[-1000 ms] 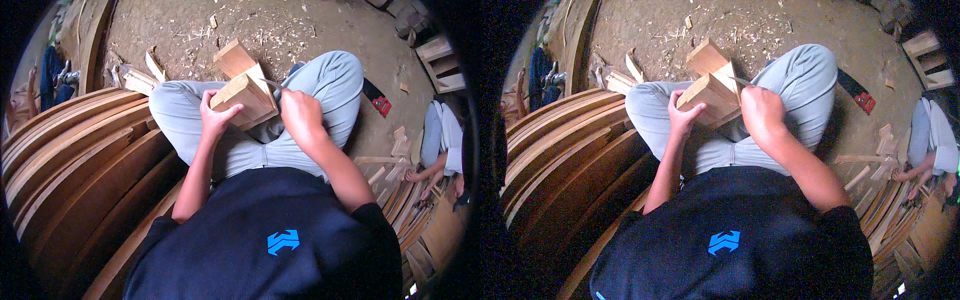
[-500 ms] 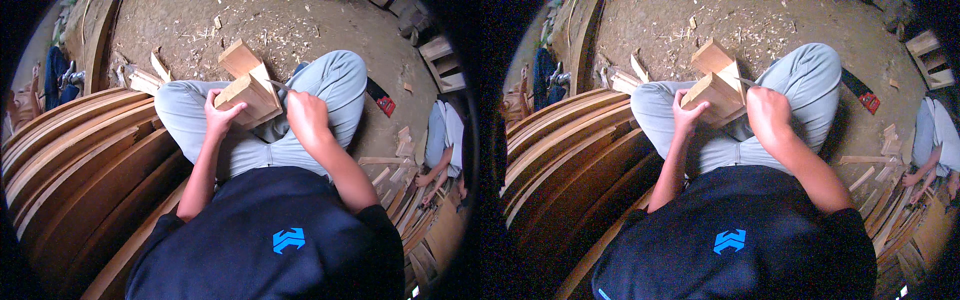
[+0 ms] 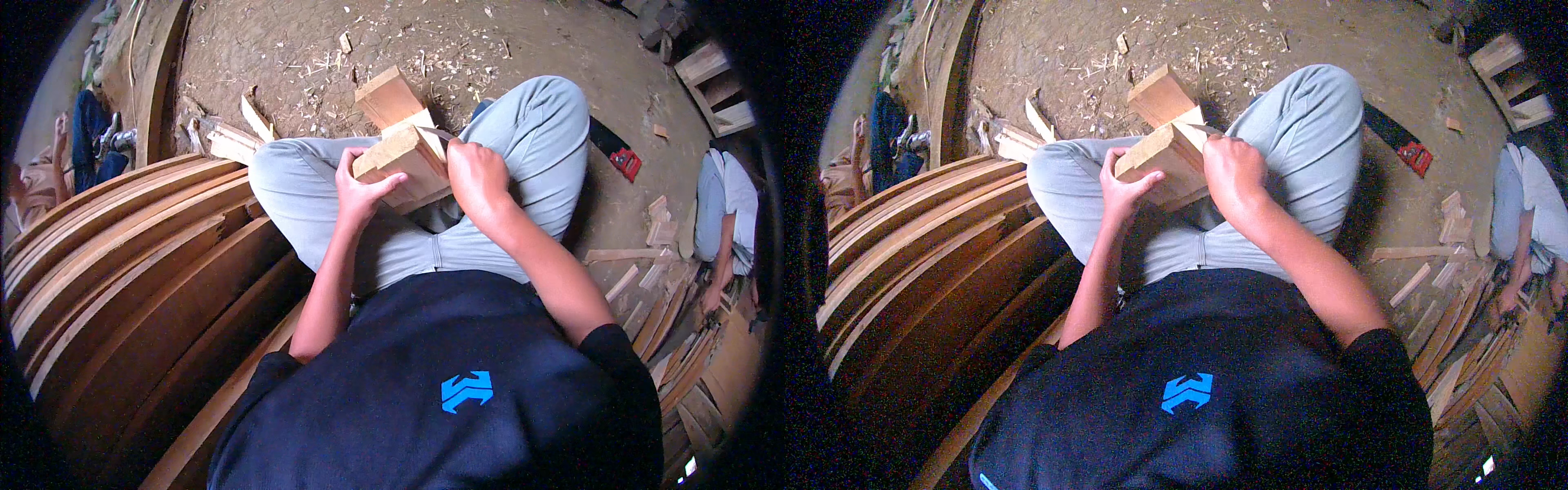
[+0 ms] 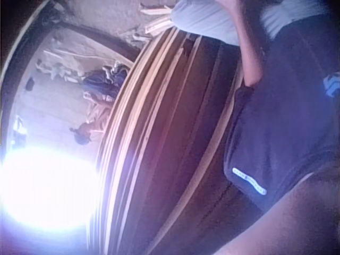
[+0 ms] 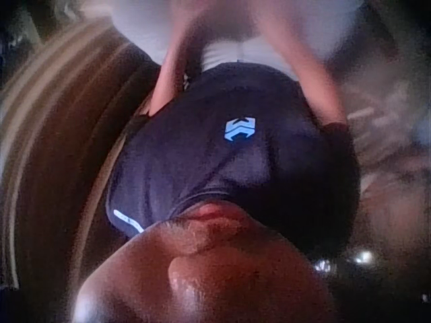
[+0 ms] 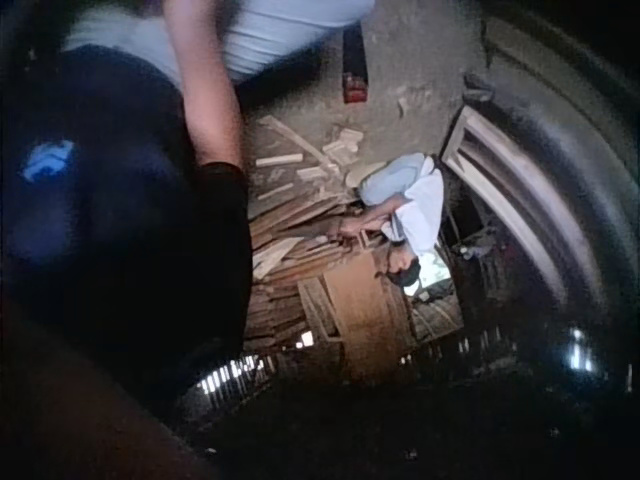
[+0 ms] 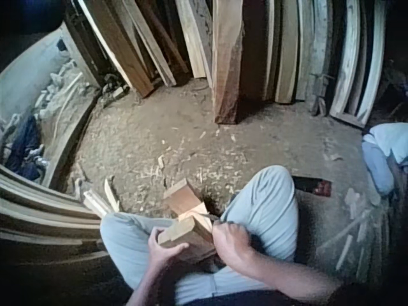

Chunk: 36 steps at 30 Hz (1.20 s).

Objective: The person sits cross-legged on the floor and carves a small wooden block using a knife. They hold the wood in their left hand and use the knife in their right hand to shave and shape the block. The person occasionally rotates the wood to work on different sides.

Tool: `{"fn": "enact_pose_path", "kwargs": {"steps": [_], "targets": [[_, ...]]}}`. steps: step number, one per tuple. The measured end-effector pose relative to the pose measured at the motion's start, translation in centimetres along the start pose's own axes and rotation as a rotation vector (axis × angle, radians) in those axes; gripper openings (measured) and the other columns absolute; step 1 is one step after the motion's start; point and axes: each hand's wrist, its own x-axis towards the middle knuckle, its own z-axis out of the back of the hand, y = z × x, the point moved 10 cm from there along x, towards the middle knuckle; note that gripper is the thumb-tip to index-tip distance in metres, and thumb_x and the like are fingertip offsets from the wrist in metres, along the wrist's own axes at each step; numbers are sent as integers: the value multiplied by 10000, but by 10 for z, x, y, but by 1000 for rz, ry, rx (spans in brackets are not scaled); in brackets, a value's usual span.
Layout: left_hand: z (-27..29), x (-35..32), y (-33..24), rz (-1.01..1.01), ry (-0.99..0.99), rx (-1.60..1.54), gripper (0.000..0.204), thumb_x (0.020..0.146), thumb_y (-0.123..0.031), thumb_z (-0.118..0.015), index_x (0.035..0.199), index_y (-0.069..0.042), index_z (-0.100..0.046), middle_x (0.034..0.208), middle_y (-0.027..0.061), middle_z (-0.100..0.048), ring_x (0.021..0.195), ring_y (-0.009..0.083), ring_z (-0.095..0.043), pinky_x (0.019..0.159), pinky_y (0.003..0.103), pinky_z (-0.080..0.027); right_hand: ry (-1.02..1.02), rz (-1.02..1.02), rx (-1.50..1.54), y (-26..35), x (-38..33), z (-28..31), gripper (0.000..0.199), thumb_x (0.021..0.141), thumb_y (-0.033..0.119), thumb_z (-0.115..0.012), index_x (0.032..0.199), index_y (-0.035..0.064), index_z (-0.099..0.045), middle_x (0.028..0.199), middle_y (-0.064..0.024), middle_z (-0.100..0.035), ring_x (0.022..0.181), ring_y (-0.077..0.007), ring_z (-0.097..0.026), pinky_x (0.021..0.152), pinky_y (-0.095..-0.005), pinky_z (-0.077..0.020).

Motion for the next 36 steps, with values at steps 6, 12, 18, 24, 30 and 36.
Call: {"fn": "enact_pose_path", "kwargs": {"steps": [6, 12, 18, 24, 30, 36], "targets": [[9, -1, 8, 31, -48, -128, 572, 613, -191, -946, 998, -35, -552, 956, 42, -617, 889, 137, -600, 785, 301, -523, -22, -53, 24, -10, -6, 8, 72, 849, 39, -561, 854, 16, -629, 721, -204, -682, 697, -343, -716, 589, -430, -578], [14, 1, 12, 38, -75, -161, 571, 615, -184, -944, 1004, -42, -550, 970, 40, -611, 895, 134, -593, 786, 289, -519, -20, -27, 61, -11, 10, 2, 106, 860, 50, -537, 840, 16, -636, 732, -199, -684, 717, -350, -715, 605, -451, -572], [11, 1, 10, 39, -65, -130, 568, 624, -169, -938, 1015, -45, -544, 973, 37, -607, 915, 143, -588, 824, 312, -509, -61, -70, 60, -17, 32, -13, 124, 857, 68, -551, 840, 23, -666, 751, -204, -692, 726, -343, -718, 598, -445, -571], [14, -2, 15, 112, -84, -276, 571, 620, -165, -933, 1016, -48, -539, 978, 35, -596, 919, 144, -581, 828, 305, -499, -31, -30, 25, -9, 26, 14, 123, 804, 72, -612, 721, 65, -703, 729, -171, -705, 703, -302, -728, 584, -409, -576], [16, -1, 14, 85, -97, -166, 558, 633, -155, -923, 1018, -51, -532, 985, 35, -583, 892, 134, -578, 794, 294, -508, -46, -75, 47, -21, 38, 0, 120, 812, 59, -585, 745, 46, -684, 755, -183, -699, 729, -337, -720, 625, -443, -577], [12, -3, 13, 103, -71, -180, 543, 651, -156, -909, 1022, -53, -527, 988, 37, -579, 930, 139, -570, 825, 303, -501, -73, -67, 24, -19, 23, -3, 119, 817, 49, -579, 754, 44, -679, 739, -184, -699, 709, -315, -725, 598, -416, -581]]}}
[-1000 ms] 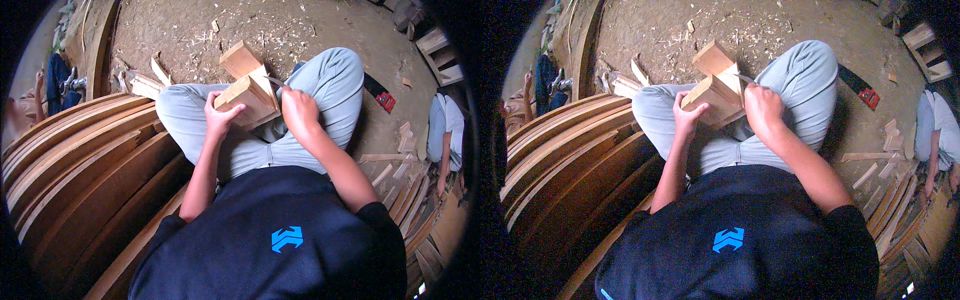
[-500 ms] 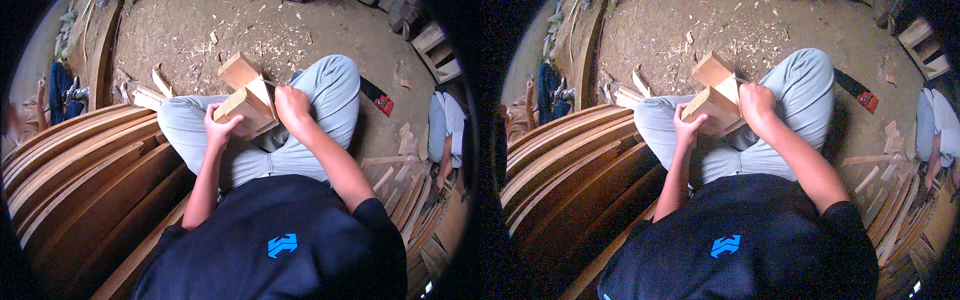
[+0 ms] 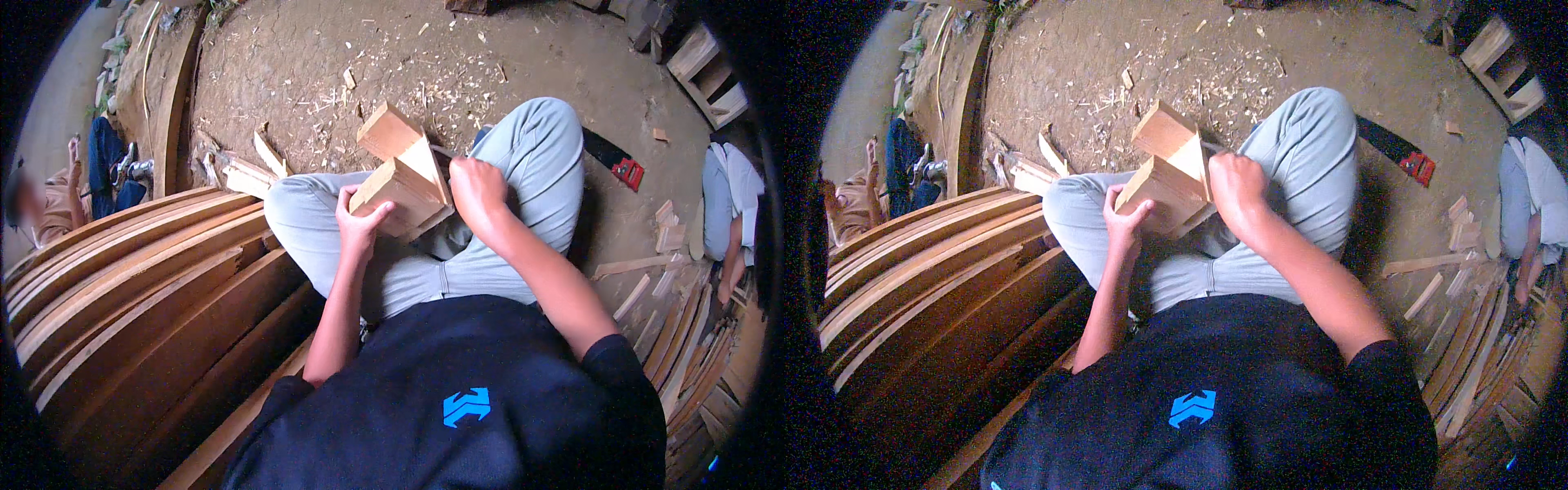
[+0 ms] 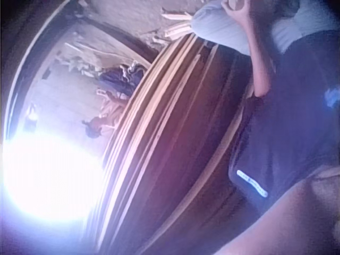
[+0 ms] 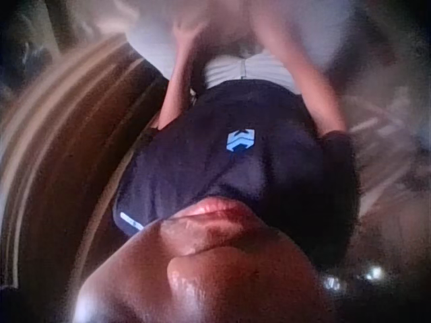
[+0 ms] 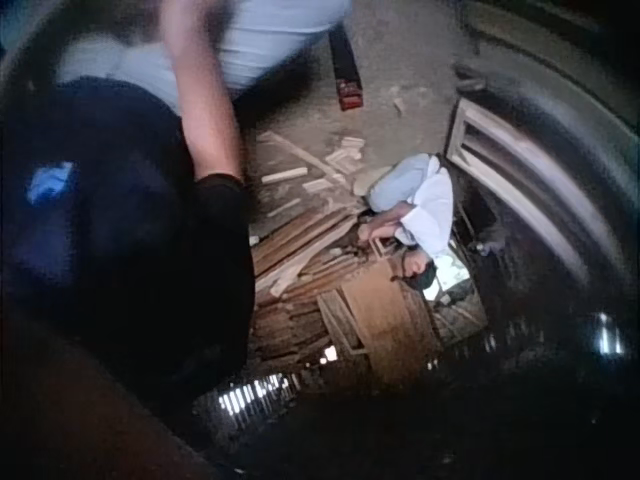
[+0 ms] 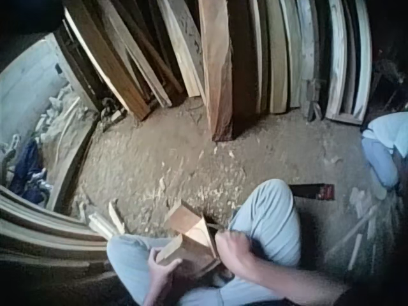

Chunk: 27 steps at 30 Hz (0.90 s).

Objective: The person sits cross-legged on the floor and carves a small wooden block using a knife. They hold the wood in their left hand and use the knife in their right hand to shave and shape the block. The person occasionally rotates the wood to work on different sides.

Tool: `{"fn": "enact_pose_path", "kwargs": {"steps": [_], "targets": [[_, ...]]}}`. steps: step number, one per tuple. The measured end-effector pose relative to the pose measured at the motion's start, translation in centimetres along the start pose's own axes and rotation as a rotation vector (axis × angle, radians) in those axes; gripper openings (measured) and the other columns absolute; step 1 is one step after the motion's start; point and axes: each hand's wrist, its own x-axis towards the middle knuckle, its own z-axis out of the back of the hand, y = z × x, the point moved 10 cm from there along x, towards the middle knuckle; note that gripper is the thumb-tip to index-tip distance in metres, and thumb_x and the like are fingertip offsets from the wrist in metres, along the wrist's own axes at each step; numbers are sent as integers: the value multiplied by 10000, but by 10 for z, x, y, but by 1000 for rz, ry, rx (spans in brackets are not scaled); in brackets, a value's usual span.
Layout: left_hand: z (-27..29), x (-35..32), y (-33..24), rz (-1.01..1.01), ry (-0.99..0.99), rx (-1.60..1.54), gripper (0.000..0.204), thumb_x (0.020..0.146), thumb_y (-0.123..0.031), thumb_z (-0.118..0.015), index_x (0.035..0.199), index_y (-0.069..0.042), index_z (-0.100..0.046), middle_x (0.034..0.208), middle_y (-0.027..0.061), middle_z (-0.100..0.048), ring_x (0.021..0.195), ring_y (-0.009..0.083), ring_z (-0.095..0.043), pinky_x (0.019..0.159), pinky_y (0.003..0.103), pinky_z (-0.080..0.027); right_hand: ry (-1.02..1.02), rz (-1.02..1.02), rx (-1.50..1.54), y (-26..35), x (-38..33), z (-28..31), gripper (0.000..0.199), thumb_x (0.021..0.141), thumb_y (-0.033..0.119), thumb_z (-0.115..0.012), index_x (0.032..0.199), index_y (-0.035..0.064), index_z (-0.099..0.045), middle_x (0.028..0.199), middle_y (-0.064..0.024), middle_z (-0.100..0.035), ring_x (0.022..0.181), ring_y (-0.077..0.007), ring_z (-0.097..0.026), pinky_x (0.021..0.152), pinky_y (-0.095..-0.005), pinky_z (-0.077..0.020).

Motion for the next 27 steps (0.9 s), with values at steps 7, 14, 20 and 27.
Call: {"fn": "enact_pose_path", "kwargs": {"steps": [7, 14, 20, 27], "targets": [[2, -1, -5, -7, -11, -29, 501, 682, -159, -899, 1017, -55, -541, 993, 35, -597, 903, 130, -579, 790, 289, -498, 49, -10, 12, 1, -7, 7, 102, 798, 35, -594, 756, 40, -687, 722, -187, -696, 707, -315, -724, 598, -421, -578], [13, 7, -3, -28, -53, -104, 461, 717, -206, -879, 1004, -66, -546, 931, 12, -586, 853, 113, -569, 775, 271, -482, 41, 1, 21, -3, -3, 8, 109, 802, 46, -599, 743, 51, -690, 753, -183, -708, 731, -312, -730, 604, -411, -580], [16, 10, 6, -15, -47, -190, 462, 741, -199, -865, 1052, -69, -549, 992, 22, -594, 880, 121, -583, 784, 270, -485, 66, -17, 13, -2, 12, -4, 132, 808, 53, -593, 748, 45, -710, 755, -188, -708, 717, -312, -729, 598, -409, -580], [14, 4, -8, -37, -55, -179, 504, 753, -136, -853, 1136, -87, -529, 1045, 35, -596, 915, 133, -596, 750, 258, -521, 53, 42, -29, 20, 14, 14, 167, 822, 59, -591, 738, 70, -735, 745, -167, -718, 711, -270, -738, 583, -392, -586]]}}
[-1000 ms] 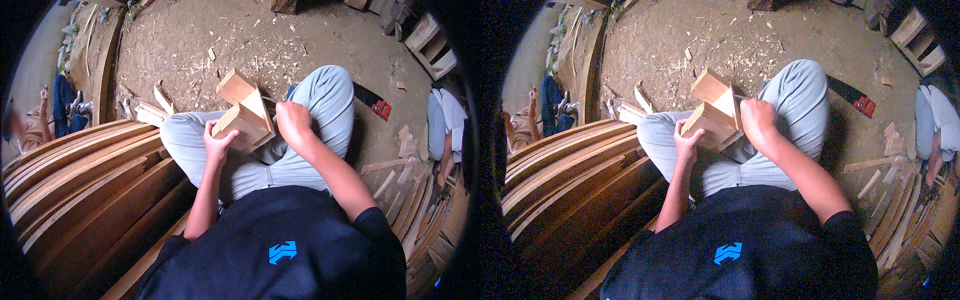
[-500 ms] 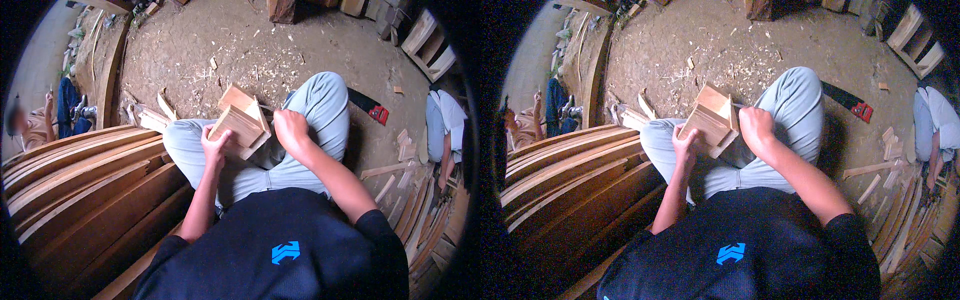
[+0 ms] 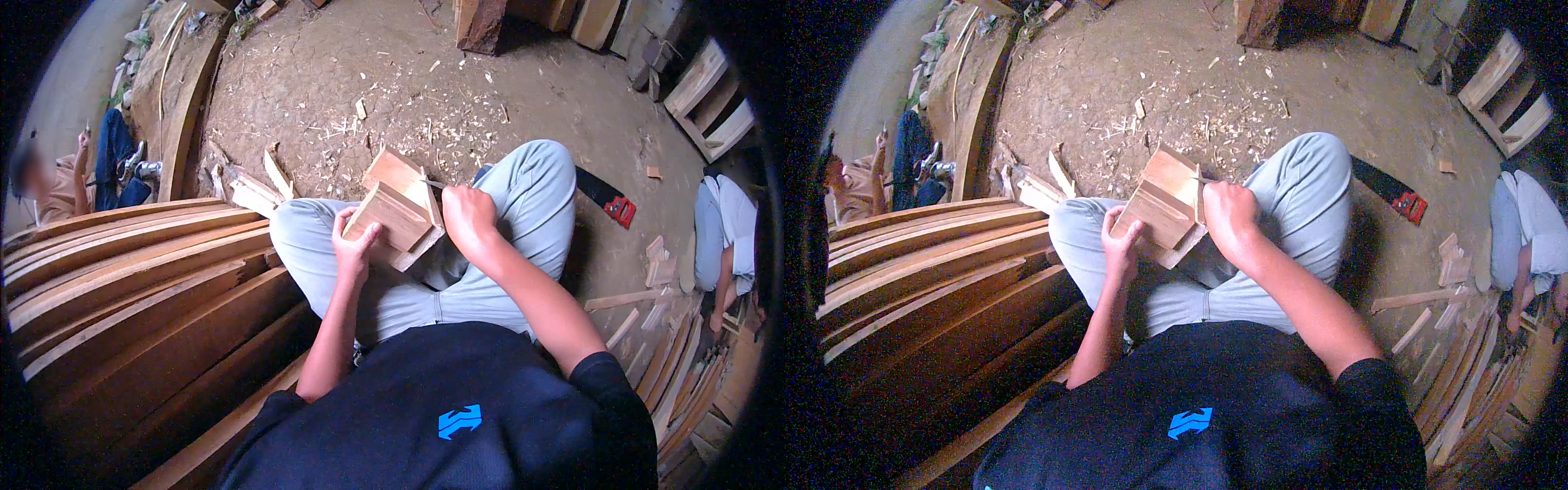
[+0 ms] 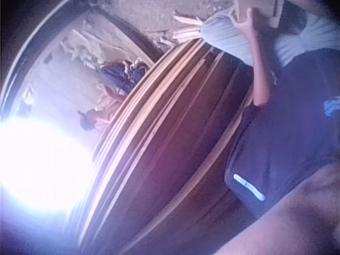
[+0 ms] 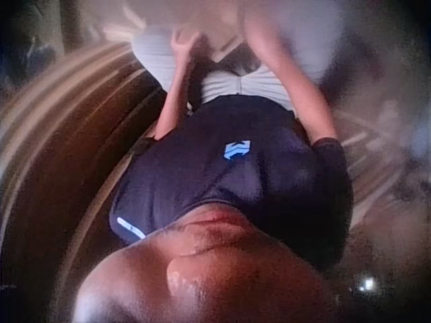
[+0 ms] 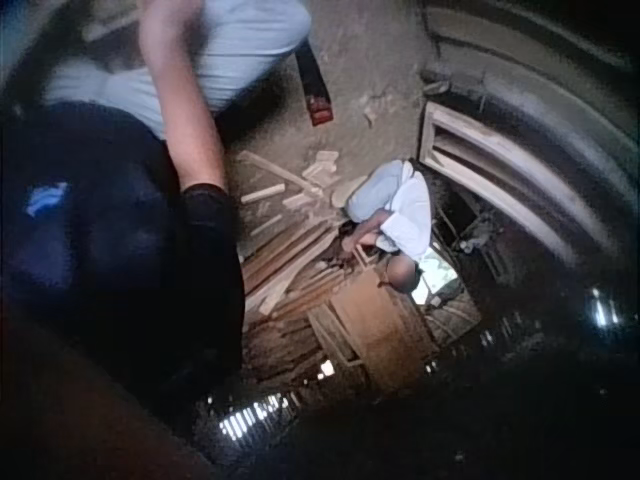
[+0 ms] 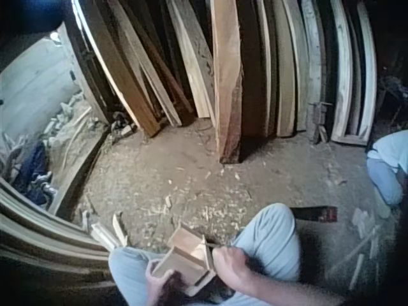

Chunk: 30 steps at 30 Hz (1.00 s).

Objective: The person sits cross-legged on the floor and carves a small wooden block using a knife. They hold the wood in their left hand and use the knife in their right hand to shave and shape the block. The person occasionally rotates the wood to work on different sides.

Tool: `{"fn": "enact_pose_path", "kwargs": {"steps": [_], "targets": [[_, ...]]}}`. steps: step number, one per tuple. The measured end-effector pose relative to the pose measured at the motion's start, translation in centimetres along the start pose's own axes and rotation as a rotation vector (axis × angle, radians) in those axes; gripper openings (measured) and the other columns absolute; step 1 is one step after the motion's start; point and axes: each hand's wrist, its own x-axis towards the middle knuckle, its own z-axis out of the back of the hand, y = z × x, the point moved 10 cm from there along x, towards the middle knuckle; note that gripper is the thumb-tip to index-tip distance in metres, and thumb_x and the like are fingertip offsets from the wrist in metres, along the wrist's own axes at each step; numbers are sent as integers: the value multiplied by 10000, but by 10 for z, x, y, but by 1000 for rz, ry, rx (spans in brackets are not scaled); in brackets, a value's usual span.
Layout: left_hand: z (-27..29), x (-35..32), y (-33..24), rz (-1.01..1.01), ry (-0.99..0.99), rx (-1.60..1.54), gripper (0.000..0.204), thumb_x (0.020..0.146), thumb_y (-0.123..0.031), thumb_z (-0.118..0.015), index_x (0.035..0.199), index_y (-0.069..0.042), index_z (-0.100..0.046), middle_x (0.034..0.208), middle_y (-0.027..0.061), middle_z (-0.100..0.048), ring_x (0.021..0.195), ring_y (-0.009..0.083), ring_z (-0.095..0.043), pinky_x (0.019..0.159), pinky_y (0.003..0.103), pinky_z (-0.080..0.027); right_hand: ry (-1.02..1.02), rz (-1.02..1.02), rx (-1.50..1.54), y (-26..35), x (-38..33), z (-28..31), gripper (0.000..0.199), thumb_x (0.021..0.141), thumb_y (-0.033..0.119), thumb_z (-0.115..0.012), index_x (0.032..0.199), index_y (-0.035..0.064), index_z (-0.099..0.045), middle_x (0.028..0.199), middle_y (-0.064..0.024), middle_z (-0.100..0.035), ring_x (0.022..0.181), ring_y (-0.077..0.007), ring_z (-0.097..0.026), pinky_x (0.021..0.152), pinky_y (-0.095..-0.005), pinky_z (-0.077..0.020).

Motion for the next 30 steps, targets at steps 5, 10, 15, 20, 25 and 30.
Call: {"fn": "enact_pose_path", "kwargs": {"steps": [5, 10, 15, 20, 25, 30], "targets": [[-2, 1, 2, 17, 22, -9, 503, 744, -132, -858, 1121, -76, -529, 1048, 41, -596, 934, 138, -595, 767, 266, -521, 46, -52, 10, -12, 7, -23, 156, 811, 56, -584, 735, 45, -720, 747, -198, -705, 707, -324, -726, 597, -419, -579], [-3, -3, 1, 7, 5, -67, 502, 733, -138, -859, 1101, -65, -527, 1046, 42, -589, 944, 144, -593, 799, 285, -512, -2, -26, 25, -16, 4, -17, 151, 806, 58, -590, 701, 49, -698, 706, -184, -693, 696, -325, -723, 582, -427, -571], [1, 2, 6, -16, 21, 3, 510, 732, -133, -854, 1114, -68, -522, 1039, 34, -579, 933, 140, -589, 786, 282, -516, 31, -32, 44, -12, 5, -8, 150, 804, 54, -586, 712, 44, -704, 727, -186, -698, 712, -329, -723, 595, -430, -574], [-7, -1, -4, -4, 24, 3, 499, 740, -119, -845, 1116, -69, -521, 1035, 30, -574, 923, 134, -586, 758, 271, -518, 26, -4, 34, -10, 15, -33, 154, 804, 49, -582, 730, 34, -717, 738, -199, -700, 721, -336, -724, 588, -431, -576], [-2, 0, 2, -14, 34, 18, 500, 741, -126, -848, 1116, -70, -521, 1037, 31, -575, 901, 133, -584, 743, 264, -513, 25, -5, -7, -9, 13, -17, 167, 819, 63, -580, 744, 52, -730, 743, -183, -709, 715, -309, -731, 579, -416, -580], [-5, 5, 4, -36, 27, 3, 505, 733, -139, -856, 1108, -71, -526, 1028, 32, -580, 892, 127, -581, 736, 250, -507, 23, -16, 12, -7, 17, -21, 169, 823, 64, -580, 750, 55, -732, 768, -182, -717, 727, -307, -733, 586, -414, -583]]}}
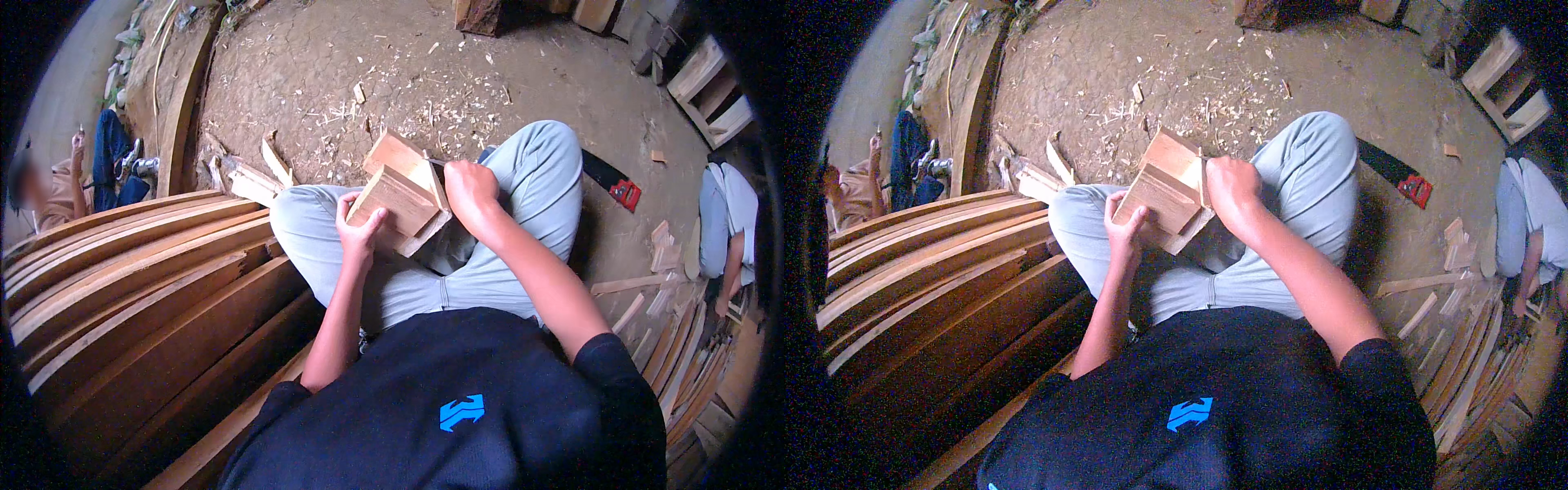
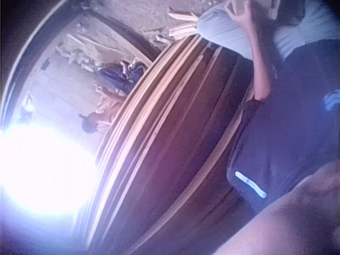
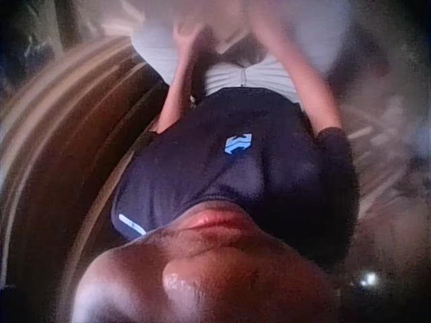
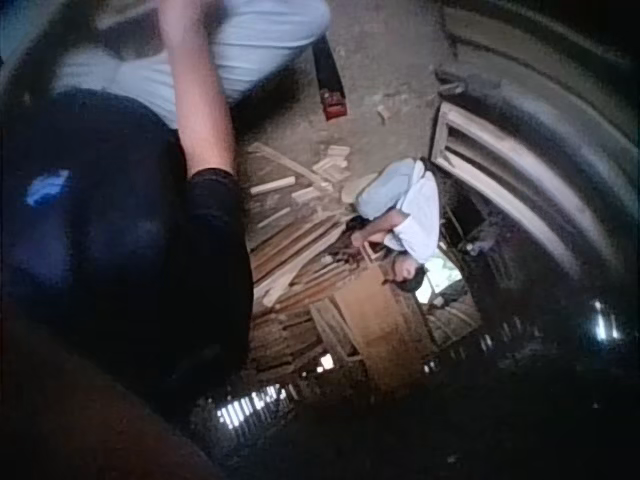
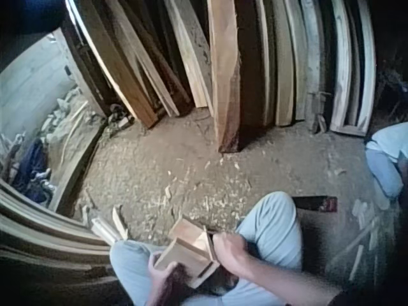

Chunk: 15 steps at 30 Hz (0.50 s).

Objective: The person sits cross-legged on the floor and carves a small wooden block using a knife. They hold the wood in their left hand and use the knife in their right hand to shave and shape the block. The person occasionally rotates the wood to work on different sides.

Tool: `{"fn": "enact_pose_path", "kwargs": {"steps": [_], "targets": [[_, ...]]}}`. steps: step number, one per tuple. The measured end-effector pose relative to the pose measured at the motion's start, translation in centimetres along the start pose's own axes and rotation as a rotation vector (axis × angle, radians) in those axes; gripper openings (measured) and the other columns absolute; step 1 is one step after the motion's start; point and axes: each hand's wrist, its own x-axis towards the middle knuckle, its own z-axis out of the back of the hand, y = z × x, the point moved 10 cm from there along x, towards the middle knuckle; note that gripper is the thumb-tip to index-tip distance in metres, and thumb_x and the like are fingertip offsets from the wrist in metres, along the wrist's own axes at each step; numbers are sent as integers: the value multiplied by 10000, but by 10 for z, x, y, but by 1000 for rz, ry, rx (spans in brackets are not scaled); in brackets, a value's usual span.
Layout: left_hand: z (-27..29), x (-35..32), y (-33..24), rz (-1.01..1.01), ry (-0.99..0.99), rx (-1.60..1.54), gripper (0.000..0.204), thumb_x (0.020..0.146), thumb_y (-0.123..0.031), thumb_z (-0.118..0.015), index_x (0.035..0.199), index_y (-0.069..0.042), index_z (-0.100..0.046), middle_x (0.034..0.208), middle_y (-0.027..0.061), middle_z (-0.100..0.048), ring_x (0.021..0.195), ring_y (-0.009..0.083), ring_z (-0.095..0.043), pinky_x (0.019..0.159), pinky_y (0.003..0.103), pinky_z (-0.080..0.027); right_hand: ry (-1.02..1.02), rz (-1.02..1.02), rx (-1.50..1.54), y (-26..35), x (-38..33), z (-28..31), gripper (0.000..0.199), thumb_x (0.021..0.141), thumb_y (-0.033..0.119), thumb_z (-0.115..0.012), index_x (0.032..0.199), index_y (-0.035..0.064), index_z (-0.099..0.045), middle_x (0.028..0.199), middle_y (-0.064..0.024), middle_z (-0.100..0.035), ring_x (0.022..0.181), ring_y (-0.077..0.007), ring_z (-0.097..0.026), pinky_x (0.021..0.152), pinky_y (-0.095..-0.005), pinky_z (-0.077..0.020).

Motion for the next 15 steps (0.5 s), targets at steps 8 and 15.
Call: {"fn": "enact_pose_path", "kwargs": {"steps": [8, 15], "targets": [[-1, -4, -5, 33, 18, 22, 523, 725, -169, -869, 1107, -62, -529, 1047, 39, -586, 928, 135, -581, 788, 278, -506, 50, -23, -29, 7, -5, 9, 156, 825, 78, -609, 771, 79, -755, 786, -155, -732, 751, -276, -741, 601, -401, -590], [0, -2, -3, 1, 17, 66, 518, 726, -149, -868, 1104, -57, -527, 1052, 42, -586, 944, 139, -584, 823, 288, -512, 67, -34, -1, -6, 3, -4, 175, 832, 67, -569, 791, 38, -737, 793, -192, -719, 752, -330, -732, 614, -434, -585]]}}
